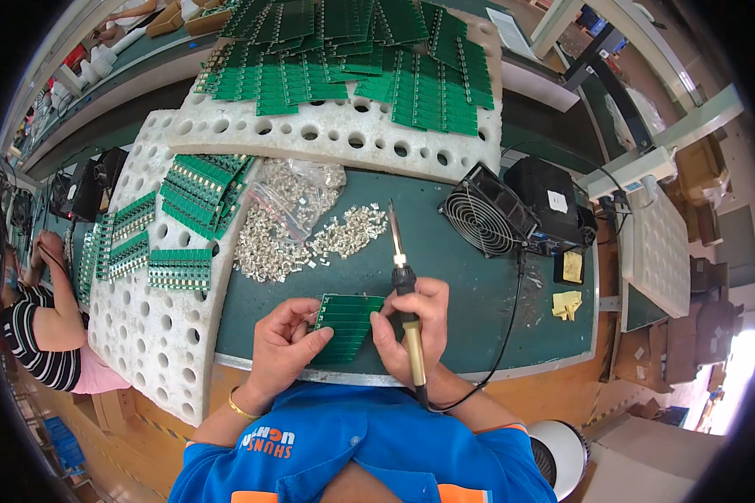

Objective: The person solders small electronic components onto green circuit boards using a soldering iron and solder wire.

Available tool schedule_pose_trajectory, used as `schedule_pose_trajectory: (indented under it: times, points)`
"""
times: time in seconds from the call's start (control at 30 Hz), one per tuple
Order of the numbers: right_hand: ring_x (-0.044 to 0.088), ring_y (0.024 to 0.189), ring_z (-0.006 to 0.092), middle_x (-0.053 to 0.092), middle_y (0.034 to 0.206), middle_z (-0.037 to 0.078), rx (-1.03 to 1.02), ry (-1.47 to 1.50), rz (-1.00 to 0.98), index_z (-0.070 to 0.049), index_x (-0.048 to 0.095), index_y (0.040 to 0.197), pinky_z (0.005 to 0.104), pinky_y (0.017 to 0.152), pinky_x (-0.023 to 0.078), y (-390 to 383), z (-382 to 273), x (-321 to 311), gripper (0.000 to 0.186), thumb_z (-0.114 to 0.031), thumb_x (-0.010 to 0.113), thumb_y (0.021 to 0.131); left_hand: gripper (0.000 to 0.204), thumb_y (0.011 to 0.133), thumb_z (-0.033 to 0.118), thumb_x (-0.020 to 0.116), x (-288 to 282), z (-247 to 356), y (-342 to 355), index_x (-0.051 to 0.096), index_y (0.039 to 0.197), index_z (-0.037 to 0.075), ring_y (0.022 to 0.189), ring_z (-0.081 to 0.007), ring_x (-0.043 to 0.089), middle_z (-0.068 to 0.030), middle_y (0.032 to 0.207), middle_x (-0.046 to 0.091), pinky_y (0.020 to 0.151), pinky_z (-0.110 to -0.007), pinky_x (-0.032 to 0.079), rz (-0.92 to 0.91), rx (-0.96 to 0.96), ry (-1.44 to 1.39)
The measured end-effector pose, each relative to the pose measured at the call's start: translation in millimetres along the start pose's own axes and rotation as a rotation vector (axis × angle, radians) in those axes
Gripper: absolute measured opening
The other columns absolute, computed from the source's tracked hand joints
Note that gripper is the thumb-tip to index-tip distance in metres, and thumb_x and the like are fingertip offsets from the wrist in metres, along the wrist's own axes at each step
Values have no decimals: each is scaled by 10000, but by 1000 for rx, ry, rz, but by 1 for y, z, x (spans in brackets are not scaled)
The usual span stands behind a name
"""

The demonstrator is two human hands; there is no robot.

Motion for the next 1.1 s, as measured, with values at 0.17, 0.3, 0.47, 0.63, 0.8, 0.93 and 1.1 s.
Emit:
schedule_pose_trajectory:
  times: [0.17, 0.3, 0.47, 0.63, 0.8, 0.93, 1.1]
  points:
    - [556, 816, 237, 532, 1000, 149, 14, -136, -146, -47, 577, 1049, 319, 702, 474, 27, -3, 6, 382, -10, 763, 718, 314, 837, 12, 712, 3, 7, 1, 673, 1148, -2, 555, 29, 288, 27, 877, 691, 489, -170, 274, 5, -74, 193]
    - [537, 887, 236, 666, 887, 82, -46, -204, -298, -59, 547, 1051, 333, 748, 458, 37, -8, 16, 376, 45, 718, 733, 326, 837, 16, 710, 6, 3, 3, 678, 1162, 10, 549, 31, 288, 36, 861, 692, 483, -170, 272, -46, -136, 168]
    - [526, 877, 229, 657, 832, 59, -25, -150, -326, -65, 555, 1029, 332, 728, 452, 38, -4, 19, 366, 62, 720, 728, 344, 838, 23, 710, 5, -5, 3, 681, 1181, 15, 543, 33, 299, 50, 830, 680, 467, -179, 268, -64, -137, 154]
    - [527, 863, 205, 626, 781, 50, 88, -59, -315, -65, 554, 1027, 312, 689, 458, 34, 2, 19, 344, 60, 710, 747, 346, 838, 31, 712, 6, -7, 2, 684, 1182, 17, 540, 31, 304, 61, 798, 668, 467, -181, 268, -73, -158, 145]
    - [544, 842, 169, 579, 876, 72, 170, -12, -317, -62, 548, 1039, 297, 698, 466, 31, 4, 20, 315, 52, 685, 779, 357, 837, -32, 700, 7, -5, 2, 664, 1191, -9, 597, 42, 343, 37, 920, 683, 506, -155, 275, -106, -195, 175]
    - [574, 780, 192, 518, 965, 106, 150, -15, -299, -75, 564, 1058, 302, 660, 483, 32, 8, 20, 369, 99, 669, 750, 341, 836, 44, 714, 6, -7, 4, 698, 1177, 44, 537, 25, 298, 83, 741, 621, 467, -189, 266, -84, -184, 187]
    - [565, 803, 207, 523, 960, 107, 177, 3, -303, -76, 564, 1059, 311, 679, 485, 32, 12, 20, 377, 105, 662, 743, 346, 834, 39, 713, 5, -11, 6, 697, 1179, 47, 540, 25, 300, 91, 722, 597, 468, -190, 262, -86, -180, 178]
Point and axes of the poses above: each hand's wrist, its own y-axis towards the middle knuckle, its own x-axis out of the palm, z = x × y, the point moved 6 cm from there along y, towards the middle knuckle
